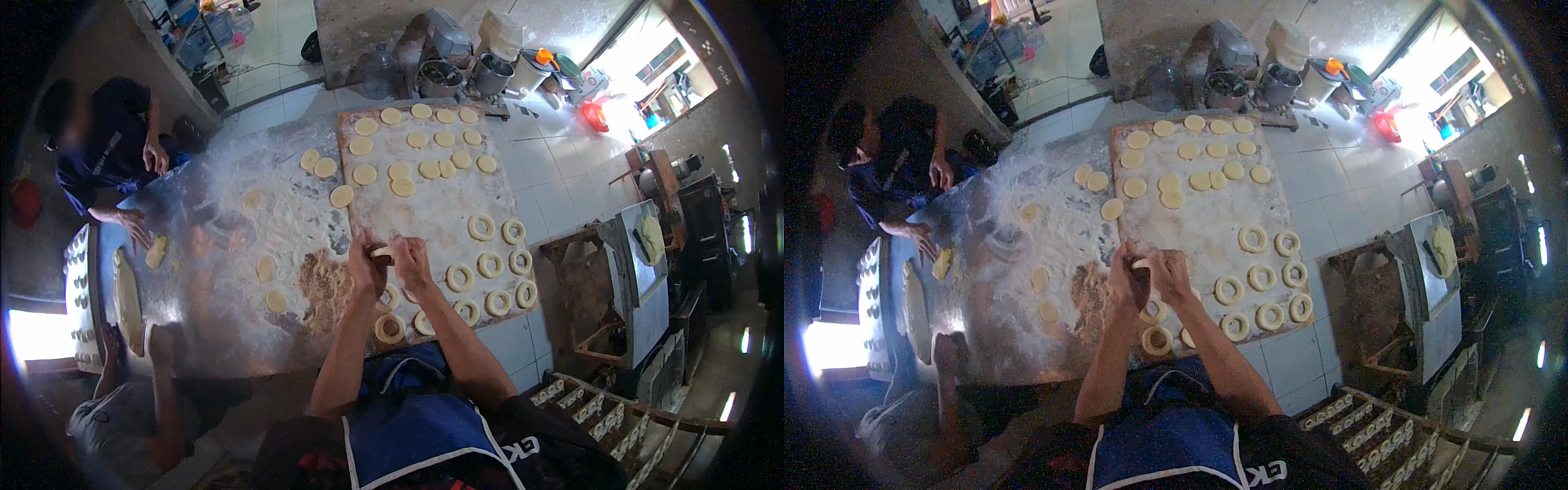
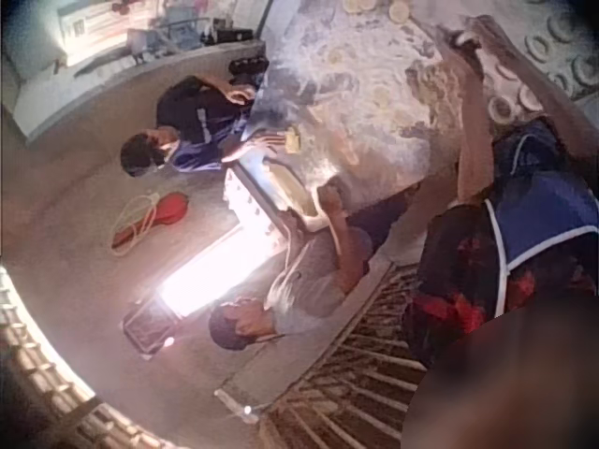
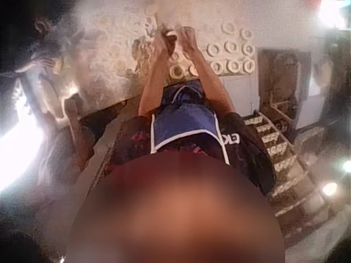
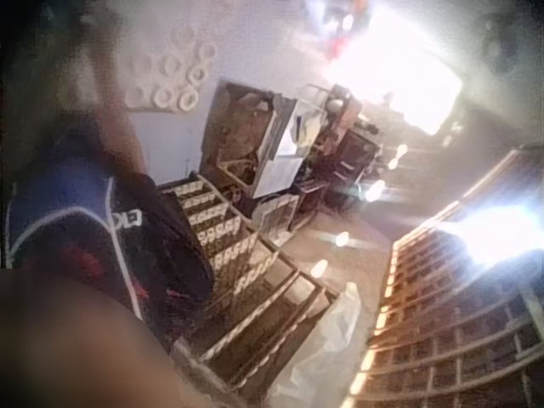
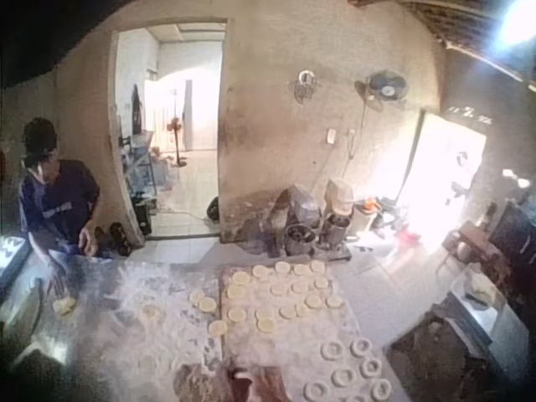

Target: The person shapes small round dough pieces into ring shapes by hand and places them on a floured metal table. Another person rolls out dough nearby. The camera wearer repeatedly picks up dough, forms rings, and arranges them in rows.

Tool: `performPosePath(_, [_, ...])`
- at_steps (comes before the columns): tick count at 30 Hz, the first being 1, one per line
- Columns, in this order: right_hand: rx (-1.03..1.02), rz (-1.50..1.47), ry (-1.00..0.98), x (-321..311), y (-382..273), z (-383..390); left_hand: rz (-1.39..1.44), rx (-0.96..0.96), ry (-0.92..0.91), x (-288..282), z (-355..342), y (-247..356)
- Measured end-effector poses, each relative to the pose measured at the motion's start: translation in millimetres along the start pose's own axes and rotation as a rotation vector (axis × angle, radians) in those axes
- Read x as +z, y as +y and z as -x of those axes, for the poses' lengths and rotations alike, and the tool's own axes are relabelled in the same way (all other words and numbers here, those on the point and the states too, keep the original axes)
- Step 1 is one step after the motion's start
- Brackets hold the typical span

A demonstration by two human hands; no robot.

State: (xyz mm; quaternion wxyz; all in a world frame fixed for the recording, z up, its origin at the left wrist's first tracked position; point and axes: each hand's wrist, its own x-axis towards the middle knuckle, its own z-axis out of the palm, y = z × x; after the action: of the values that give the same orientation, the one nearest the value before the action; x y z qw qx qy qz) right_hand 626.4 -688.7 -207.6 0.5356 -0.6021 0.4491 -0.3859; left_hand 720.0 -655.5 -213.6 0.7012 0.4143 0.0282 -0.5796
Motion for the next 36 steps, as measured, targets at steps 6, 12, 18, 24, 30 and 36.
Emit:
performPosePath(6, [0.111, 0.123, -0.045, -59.9, -12.9, -1.6, -0.097, 0.086, -0.118, 34.3, 1.9, -38.0])
performPosePath(12, [-0.151, 0.275, -0.057, -107.4, -12.9, -6.4, -0.586, 0.474, -0.211, 60.3, -5.4, -79.0])
performPosePath(18, [0.172, 0.076, -0.05, -144.7, -9.2, 0.0, -0.829, 0.694, -0.281, 49.9, -19.7, -114.1])
performPosePath(24, [-0.244, 0.266, -0.048, -174.6, -12.1, -9.2, -1.037, 0.784, 0.063, 60.3, -33.3, -127.4])
performPosePath(30, [-0.054, 0.833, 0.039, -192.2, -8.2, 4.9, -1.637, 0.791, -0.01, 97.3, -16.6, -83.6])
performPosePath(36, [-0.354, 0.984, 0.047, -196.7, 24.9, 10.2, -1.731, 0.843, -0.297, 94.1, -8.9, -67.1])
